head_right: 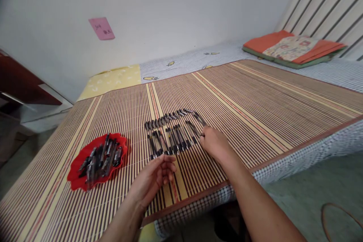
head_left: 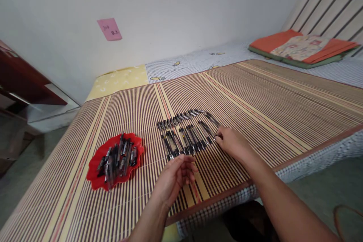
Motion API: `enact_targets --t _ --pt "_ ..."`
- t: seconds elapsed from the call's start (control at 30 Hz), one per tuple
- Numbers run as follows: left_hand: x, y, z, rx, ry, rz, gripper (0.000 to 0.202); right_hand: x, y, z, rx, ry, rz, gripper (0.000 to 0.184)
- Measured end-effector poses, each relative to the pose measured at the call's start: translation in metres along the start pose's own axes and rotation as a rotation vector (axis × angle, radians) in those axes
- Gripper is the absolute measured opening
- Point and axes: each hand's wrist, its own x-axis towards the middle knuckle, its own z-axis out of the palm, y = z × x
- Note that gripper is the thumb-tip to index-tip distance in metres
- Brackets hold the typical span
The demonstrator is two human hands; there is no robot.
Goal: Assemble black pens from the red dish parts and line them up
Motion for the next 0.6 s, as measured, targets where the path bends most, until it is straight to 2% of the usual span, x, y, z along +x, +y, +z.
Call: enact_targets --t 0.13,0.4,0.6 --pt "-0.001 0.000 0.000 0.006 0.004 -0.002 0.043 0.001 0.000 0.003 0.066 -0.023 -0.046 0.014" --pt "0.000 0.001 0.002 0.016 0.013 0.014 0.041 0.005 0.010 0.011 0.229 0.019 -0.125 0.017" --pt "-0.001 0.002 0.001 0.019 0.010 0.017 0.039 0.008 0.012 0.013 0.206 0.040 -0.103 0.017"
